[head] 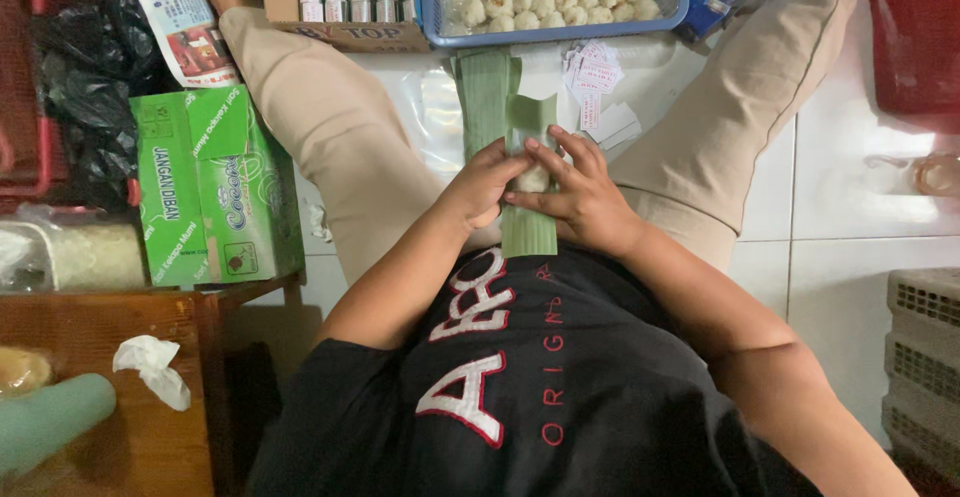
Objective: The person sits on the floor and wraps round rice cakes one at a time: they take a cake from the tray, fold a strip of green leaf around it, secure it with a clear plastic band, and place the wrapped cake into the box of finished items. They repeat this wrapping cycle continuously.
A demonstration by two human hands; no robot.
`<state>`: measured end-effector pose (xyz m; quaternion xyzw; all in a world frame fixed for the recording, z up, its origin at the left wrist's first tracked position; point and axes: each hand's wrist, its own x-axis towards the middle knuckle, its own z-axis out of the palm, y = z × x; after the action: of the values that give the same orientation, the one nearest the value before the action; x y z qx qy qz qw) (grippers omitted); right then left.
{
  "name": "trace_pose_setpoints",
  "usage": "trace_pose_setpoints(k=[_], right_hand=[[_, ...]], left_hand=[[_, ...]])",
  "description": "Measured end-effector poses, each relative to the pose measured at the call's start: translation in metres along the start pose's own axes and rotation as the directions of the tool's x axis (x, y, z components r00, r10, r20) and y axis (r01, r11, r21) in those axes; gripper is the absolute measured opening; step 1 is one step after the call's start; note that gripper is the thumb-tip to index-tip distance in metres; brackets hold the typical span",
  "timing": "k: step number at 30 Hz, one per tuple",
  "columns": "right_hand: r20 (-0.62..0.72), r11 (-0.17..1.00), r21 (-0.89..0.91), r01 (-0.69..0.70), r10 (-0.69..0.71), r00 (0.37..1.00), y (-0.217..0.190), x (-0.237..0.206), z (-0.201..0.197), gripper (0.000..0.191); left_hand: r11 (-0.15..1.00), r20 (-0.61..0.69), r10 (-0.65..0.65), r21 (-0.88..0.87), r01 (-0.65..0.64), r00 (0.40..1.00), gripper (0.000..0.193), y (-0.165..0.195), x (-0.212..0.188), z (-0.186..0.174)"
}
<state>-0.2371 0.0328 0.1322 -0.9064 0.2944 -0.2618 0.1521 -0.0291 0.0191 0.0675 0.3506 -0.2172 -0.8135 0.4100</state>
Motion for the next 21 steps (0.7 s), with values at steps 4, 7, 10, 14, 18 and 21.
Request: trace_pose_setpoints(k=[4, 7, 10, 14, 18, 21], right_hand=[[-0.251, 0.993, 0.119, 0.000, 0.030, 0.967, 0.000, -0.009, 0.010, 0.046], [-0.402, 0.948, 0.294, -0.125, 0.241, 0.883, -0.003, -0.015, 0.022, 0.032], [-0.370, 0.820, 0.519, -0.240, 0.469, 0.802, -0.008, -0.017, 0.031, 0.027], [-0.322, 0.671, 0.708, -0.219, 0.583, 0.746, -0.011, -0.015, 0.034, 0.017], [-0.256, 0.469, 0.876, -0.116, 0.654, 0.712, -0.012, -0.009, 0.031, 0.025], [-0.169, 0.330, 0.938, -0.108, 0.705, 0.688, -0.009, -0.009, 0.028, 0.041]], left_hand=[[0.999, 0.060, 0.043, -0.001, -0.043, 0.997, 0.028, -0.002, -0.005, 0.011], [0.999, 0.078, -0.021, 0.030, 0.019, 0.997, 0.030, 0.002, -0.006, 0.019], [0.994, -0.007, -0.109, -0.017, 0.109, 0.994, 0.037, 0.008, -0.006, 0.025], [0.981, 0.279, 0.085, 0.146, -0.129, 0.956, 0.046, 0.017, -0.014, 0.026], [0.882, 0.239, 0.140, 0.410, -0.231, 0.961, 0.053, 0.018, -0.022, 0.027], [0.917, 0.210, 0.040, 0.380, -0.119, 0.977, 0.048, 0.017, -0.025, 0.028]])
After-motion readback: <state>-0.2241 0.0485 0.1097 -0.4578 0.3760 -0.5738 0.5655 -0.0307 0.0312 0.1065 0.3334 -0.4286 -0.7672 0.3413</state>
